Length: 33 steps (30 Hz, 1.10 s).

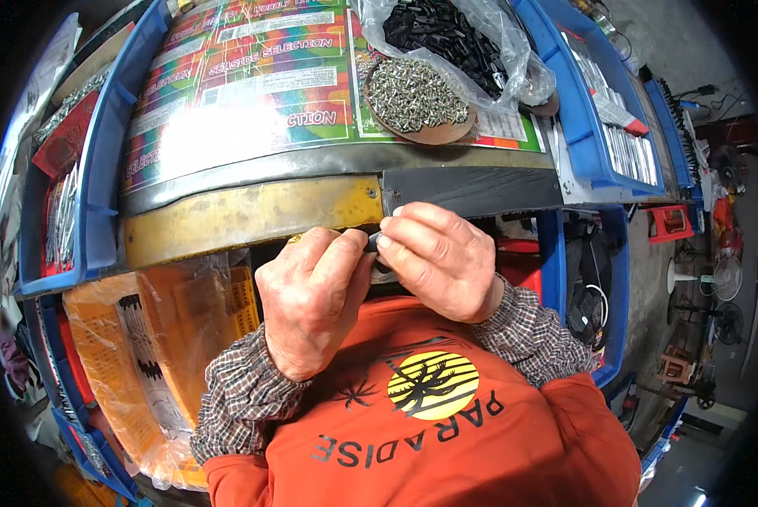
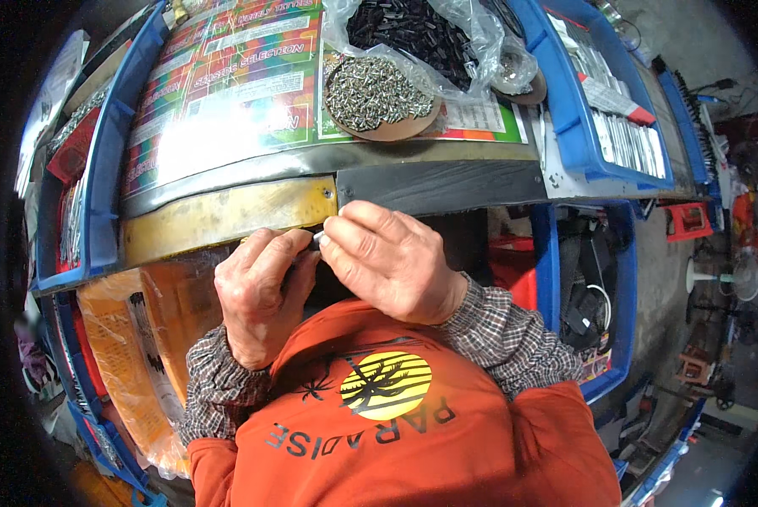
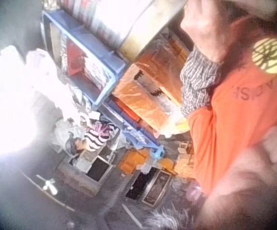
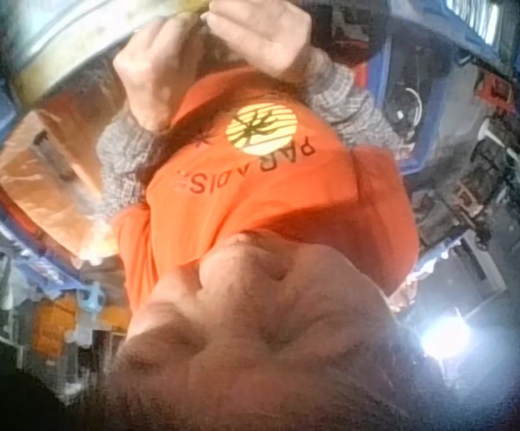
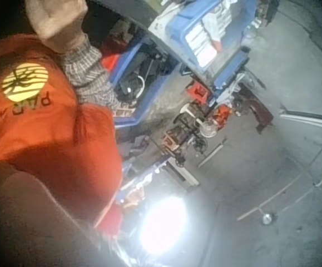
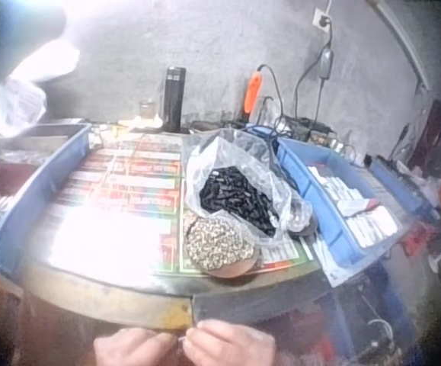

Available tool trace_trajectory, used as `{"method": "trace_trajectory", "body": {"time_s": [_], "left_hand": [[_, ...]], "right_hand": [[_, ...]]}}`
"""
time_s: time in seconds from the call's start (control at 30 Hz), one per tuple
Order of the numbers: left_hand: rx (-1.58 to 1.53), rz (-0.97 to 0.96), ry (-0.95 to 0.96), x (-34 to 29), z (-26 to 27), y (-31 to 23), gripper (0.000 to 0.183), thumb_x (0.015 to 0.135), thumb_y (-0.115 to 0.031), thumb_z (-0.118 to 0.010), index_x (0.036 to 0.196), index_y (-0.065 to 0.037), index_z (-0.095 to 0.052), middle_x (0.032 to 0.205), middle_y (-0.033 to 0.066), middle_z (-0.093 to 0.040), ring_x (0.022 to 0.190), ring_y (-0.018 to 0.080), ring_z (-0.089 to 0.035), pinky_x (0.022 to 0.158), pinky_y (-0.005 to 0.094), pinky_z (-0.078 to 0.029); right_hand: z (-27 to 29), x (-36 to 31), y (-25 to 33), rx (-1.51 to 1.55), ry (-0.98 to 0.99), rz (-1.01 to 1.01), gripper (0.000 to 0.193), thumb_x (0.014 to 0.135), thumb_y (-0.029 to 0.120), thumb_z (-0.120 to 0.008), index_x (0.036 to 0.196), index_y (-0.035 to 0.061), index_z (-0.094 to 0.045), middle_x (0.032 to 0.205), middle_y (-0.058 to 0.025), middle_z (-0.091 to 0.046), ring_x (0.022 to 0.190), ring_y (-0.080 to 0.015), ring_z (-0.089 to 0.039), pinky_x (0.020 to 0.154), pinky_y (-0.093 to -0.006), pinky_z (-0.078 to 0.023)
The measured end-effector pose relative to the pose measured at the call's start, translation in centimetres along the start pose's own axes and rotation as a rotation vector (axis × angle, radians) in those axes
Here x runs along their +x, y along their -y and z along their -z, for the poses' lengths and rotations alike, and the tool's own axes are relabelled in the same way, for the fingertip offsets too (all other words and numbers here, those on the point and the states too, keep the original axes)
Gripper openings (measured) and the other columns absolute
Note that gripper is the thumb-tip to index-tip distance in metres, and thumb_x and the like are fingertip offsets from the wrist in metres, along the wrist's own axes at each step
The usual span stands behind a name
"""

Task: The recorder is assembling small metal components onto a plastic base.

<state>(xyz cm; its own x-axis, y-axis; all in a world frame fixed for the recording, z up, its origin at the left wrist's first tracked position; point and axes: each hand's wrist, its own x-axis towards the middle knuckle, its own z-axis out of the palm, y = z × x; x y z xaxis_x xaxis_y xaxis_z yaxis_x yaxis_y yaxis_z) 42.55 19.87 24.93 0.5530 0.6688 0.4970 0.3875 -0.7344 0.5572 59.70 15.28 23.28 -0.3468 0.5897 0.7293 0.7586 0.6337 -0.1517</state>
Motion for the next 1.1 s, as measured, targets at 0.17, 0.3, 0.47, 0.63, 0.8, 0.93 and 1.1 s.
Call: {"method": "trace_trajectory", "body": {"time_s": [0.17,0.3,0.47,0.63,0.8,0.93,1.1], "left_hand": [[0.006,0.053,0.062,1.1,0.6,0.6,0.018,0.066,-0.003,-0.066,0.082,-0.005,-0.057,0.067,0.0085,-0.051,0.058,0.0259,-0.053,0.05,0.0348,-0.043],[0.067,0.026,0.026,2.7,1.0,2.0,0.018,0.067,-0.003,-0.065,0.082,-0.005,-0.056,0.067,0.0095,-0.051,0.059,0.0278,-0.053,0.052,0.0362,-0.044],[0.189,-0.048,0.017,6.0,1.4,5.1,0.012,0.071,-0.002,-0.064,0.08,-0.002,-0.058,0.07,0.0118,-0.056,0.058,0.0269,-0.057,0.052,0.0334,-0.044],[0.351,-0.037,0.013,11.1,2.3,10.3,0.009,0.073,-0.007,-0.063,0.078,-0.003,-0.057,0.069,0.0144,-0.058,0.062,0.0302,-0.058,0.056,0.0359,-0.044],[0.535,0.055,0.0,18.5,1.2,15.8,0.013,0.073,-0.012,-0.062,0.081,-0.004,-0.055,0.072,0.0169,-0.06,0.071,0.0344,-0.059,0.061,0.0408,-0.045],[0.617,0.026,-0.036,22.5,0.9,21.4,0.008,0.073,-0.008,-0.056,0.08,-0.005,-0.054,0.073,0.0172,-0.059,0.072,0.0351,-0.059,0.062,0.0434,-0.046],[0.696,0.023,-0.059,27.9,-0.3,26.5,0.009,0.072,-0.007,-0.057,0.081,-0.005,-0.058,0.079,0.018,-0.06,0.078,0.0337,-0.059,0.068,0.0415,-0.046]], "right_hand": [[0.9,1.0,-1.3,0.106,-0.056,-0.155,0.031,0.061,0.002,-0.07,0.09,0.002,-0.06,0.087,-0.0094,-0.057,0.08,-0.0263,-0.058,0.067,-0.0342,-0.05],[1.4,0.9,-2.9,-0.006,-0.121,-0.21,0.028,0.062,0.001,-0.07,0.088,0.0034,-0.06,0.084,-0.0085,-0.058,0.077,-0.0263,-0.057,0.067,-0.0347,-0.048],[1.7,0.3,-4.4,-0.001,-0.149,-0.275,0.023,0.062,0.0,-0.069,0.084,0.0027,-0.06,0.08,-0.0086,-0.057,0.074,-0.0265,-0.057,0.065,-0.0345,-0.047],[1.3,0.2,-4.6,0.082,-0.151,-0.329,0.019,0.065,0.0,-0.068,0.081,0.0018,-0.059,0.078,-0.0098,-0.056,0.07,-0.027,-0.057,0.063,-0.0351,-0.047],[1.6,-0.2,-4.6,0.114,-0.117,-0.364,0.021,0.065,0.001,-0.068,0.084,0.0022,-0.059,0.08,-0.0094,-0.056,0.072,-0.0268,-0.057,0.064,-0.0355,-0.048],[1.8,-0.2,-4.8,0.188,-0.07,-0.346,0.022,0.065,0.003,-0.068,0.085,0.0016,-0.058,0.079,-0.0084,-0.056,0.071,-0.0252,-0.056,0.063,-0.0339,-0.048],[2.1,-0.5,-5.2,0.193,-0.045,-0.309,0.026,0.065,0.005,-0.068,0.089,0.0012,-0.058,0.077,-0.0079,-0.056,0.068,-0.0238,-0.056,0.057,-0.0317,-0.048]]}}
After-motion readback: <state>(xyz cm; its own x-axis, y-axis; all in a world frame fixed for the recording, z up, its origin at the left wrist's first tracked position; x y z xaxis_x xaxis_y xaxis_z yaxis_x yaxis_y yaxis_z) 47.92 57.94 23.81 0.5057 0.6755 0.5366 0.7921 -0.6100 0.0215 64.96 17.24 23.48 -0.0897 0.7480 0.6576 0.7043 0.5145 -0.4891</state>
